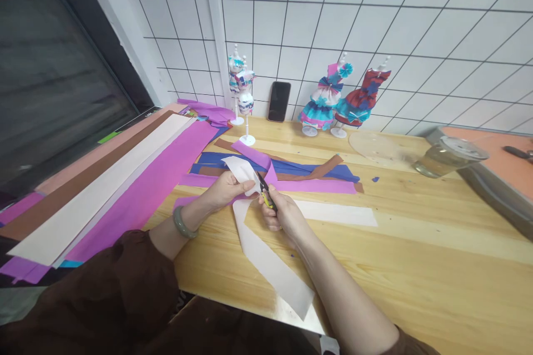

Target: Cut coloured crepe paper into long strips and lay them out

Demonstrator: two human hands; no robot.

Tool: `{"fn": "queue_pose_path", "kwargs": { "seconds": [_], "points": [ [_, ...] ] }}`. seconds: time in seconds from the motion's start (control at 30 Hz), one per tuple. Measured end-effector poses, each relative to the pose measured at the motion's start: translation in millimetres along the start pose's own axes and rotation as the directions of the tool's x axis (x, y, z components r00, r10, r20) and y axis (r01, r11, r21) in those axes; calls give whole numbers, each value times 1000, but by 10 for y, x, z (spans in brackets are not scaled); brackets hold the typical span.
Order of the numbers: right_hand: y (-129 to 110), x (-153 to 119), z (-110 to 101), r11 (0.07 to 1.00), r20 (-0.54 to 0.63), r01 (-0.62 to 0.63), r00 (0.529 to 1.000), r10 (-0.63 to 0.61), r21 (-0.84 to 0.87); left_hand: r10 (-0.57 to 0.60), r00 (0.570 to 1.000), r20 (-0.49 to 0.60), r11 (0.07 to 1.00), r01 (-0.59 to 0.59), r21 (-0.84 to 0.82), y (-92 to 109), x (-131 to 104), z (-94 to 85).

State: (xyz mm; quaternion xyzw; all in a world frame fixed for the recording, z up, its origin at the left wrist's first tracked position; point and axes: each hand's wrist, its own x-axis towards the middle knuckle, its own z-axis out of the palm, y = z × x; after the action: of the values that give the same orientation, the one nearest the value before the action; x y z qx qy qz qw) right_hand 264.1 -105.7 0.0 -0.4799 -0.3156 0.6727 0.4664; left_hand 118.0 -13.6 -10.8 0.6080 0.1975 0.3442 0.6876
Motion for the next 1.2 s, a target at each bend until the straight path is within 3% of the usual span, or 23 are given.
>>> {"fn": "queue_pose_path", "kwargs": {
  "seconds": [0.23, 0.57, 0.87, 1.03, 1.2],
  "points": [
    [-20, -5, 4, 998, 3, 8, 1000, -8, -65, -9, 1000, -4, 999, 9, 46, -26, 1, -15],
    [3, 17, -15, 1000, 22, -22, 1000, 21, 9, -4, 1000, 22, 997, 2, 79, -13, -2, -1],
    [12, 22, -30, 999, 11, 4, 1000, -4, -46, 3, 1000, 17, 985, -6, 174, -16, -4, -10],
    [6, 21, -25, 998, 1, 1, 1000, -1, -61, -16, 1000, 14, 990, 14, 143, -23, -4, -9],
    [11, 29, -32, 997, 4, 19, 1000, -19, -70, -59, 997, -53, 998, 57, -37, -3, 14, -35]
  ]
}}
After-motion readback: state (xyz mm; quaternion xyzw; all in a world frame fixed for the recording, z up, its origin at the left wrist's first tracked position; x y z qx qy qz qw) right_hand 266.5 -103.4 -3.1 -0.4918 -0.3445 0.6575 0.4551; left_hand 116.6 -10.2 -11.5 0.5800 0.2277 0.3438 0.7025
